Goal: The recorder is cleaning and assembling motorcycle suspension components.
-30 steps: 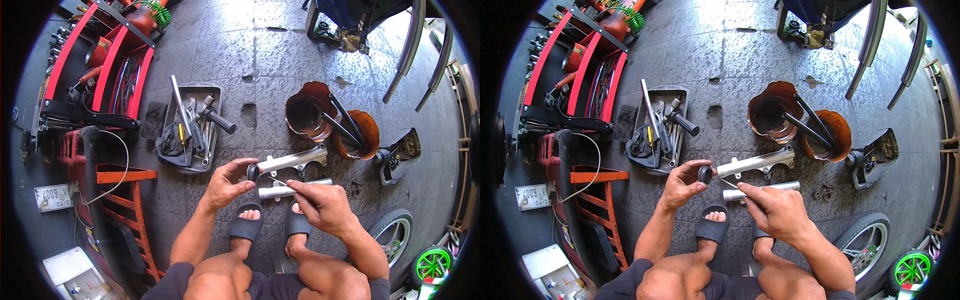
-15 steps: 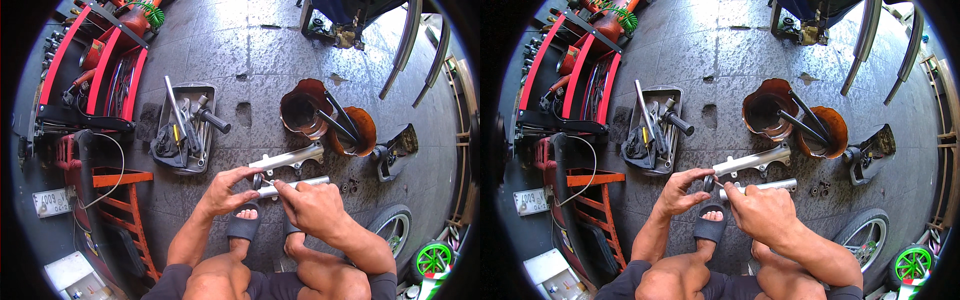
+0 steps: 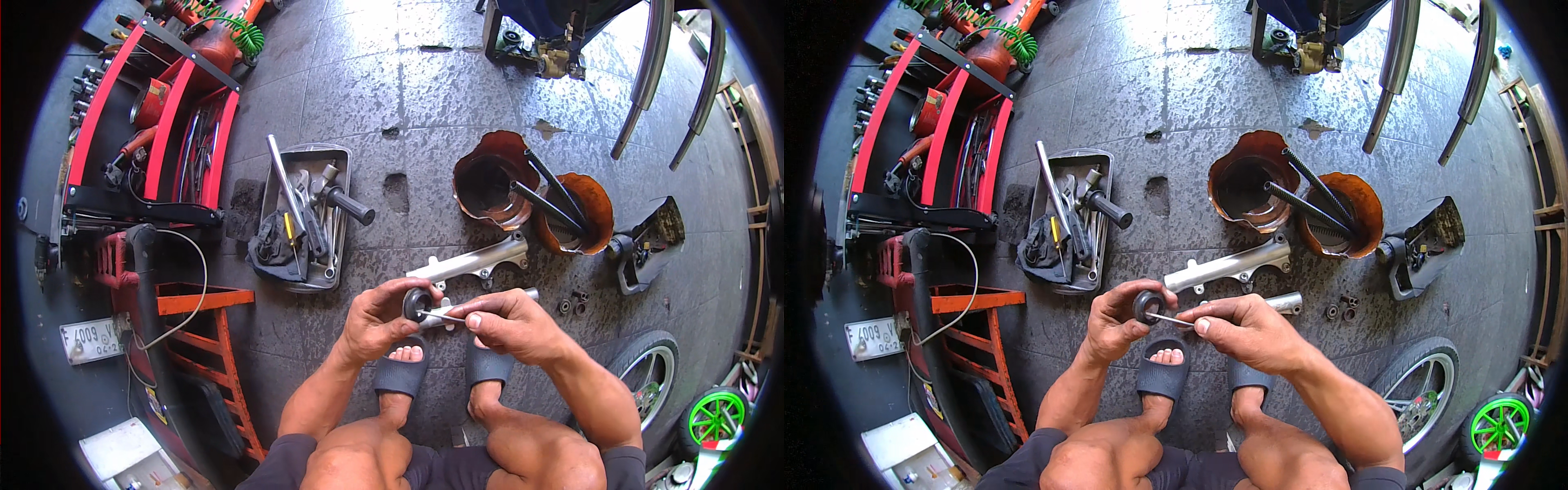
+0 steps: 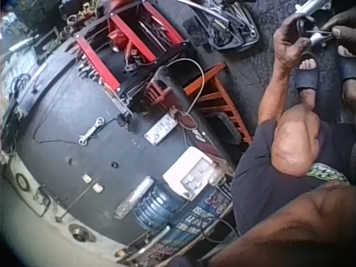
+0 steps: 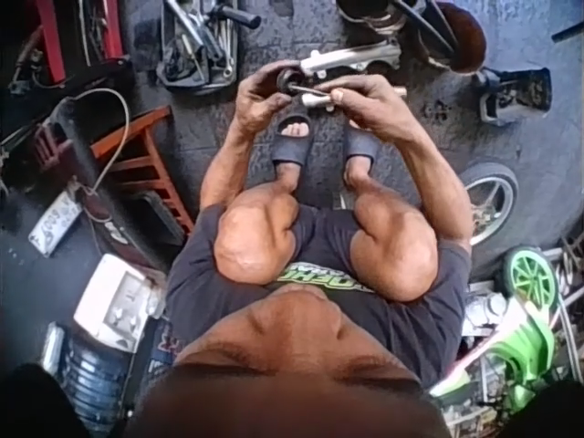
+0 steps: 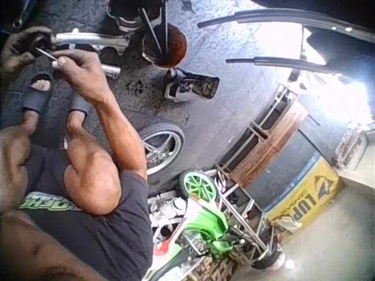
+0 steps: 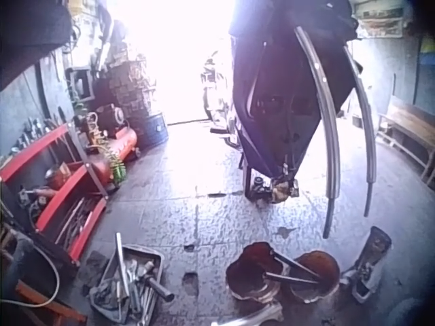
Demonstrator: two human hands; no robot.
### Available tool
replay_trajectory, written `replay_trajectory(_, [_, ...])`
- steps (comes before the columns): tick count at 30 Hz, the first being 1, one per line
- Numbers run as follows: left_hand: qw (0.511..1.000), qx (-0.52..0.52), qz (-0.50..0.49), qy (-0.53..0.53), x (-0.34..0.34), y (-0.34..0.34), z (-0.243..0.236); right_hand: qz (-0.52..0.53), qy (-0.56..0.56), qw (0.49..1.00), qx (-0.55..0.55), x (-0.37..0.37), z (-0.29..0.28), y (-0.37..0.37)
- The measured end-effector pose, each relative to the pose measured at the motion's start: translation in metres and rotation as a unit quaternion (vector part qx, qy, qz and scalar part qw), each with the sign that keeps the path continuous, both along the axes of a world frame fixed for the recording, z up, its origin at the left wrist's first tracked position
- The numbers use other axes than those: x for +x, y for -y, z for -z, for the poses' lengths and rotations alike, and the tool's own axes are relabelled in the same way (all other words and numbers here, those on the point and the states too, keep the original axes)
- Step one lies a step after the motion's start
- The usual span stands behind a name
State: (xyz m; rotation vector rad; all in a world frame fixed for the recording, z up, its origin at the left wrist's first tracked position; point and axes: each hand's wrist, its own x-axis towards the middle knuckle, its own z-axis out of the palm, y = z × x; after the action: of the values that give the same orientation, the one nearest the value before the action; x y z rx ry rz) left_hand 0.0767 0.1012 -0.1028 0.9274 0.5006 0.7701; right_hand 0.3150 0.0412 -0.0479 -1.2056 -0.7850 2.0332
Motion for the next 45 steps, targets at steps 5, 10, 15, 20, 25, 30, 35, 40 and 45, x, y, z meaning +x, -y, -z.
replay_trajectory(5, [0.967, 0.222, -0.081, -0.092, -0.001, -0.005, 0.005, 0.126, -0.041, 0.990, -0.054, -0.018, -0.010, 0.005])
replay_trajectory(10, [0.823, 0.508, -0.136, -0.215, 0.004, -0.013, -0.001, 0.155, 0.043, 0.987, -0.027, -0.021, -0.014, 0.005])
replay_trajectory(15, [0.769, 0.568, -0.171, -0.238, 0.004, -0.015, 0.003, 0.103, 0.140, 0.983, 0.053, -0.020, -0.013, 0.005])
replay_trajectory(20, [0.863, 0.429, -0.175, -0.201, 0.005, -0.011, 0.006, 0.092, 0.168, 0.980, 0.056, -0.011, -0.022, 0.009])
replay_trajectory(25, [0.904, 0.359, -0.143, -0.184, 0.003, -0.006, 0.005, 0.107, 0.171, 0.973, 0.115, -0.013, -0.013, 0.016])
replay_trajectory(30, [0.921, 0.316, -0.141, -0.180, 0.017, 0.007, 0.012, 0.121, 0.237, 0.955, 0.132, -0.013, -0.013, 0.023])
replay_trajectory(35, [0.888, 0.376, -0.146, -0.220, 0.044, 0.034, 0.024, 0.173, 0.227, 0.946, 0.152, -0.026, 0.021, 0.029])
replay_trajectory(40, [0.901, 0.358, -0.091, -0.226, 0.068, 0.048, 0.038, 0.264, 0.146, 0.953, 0.021, -0.013, 0.046, 0.054])
replay_trajectory(45, [0.864, 0.324, -0.106, -0.370, 0.050, 0.031, 0.050, 0.421, 0.417, 0.805, 0.017, 0.095, 0.098, 0.097])
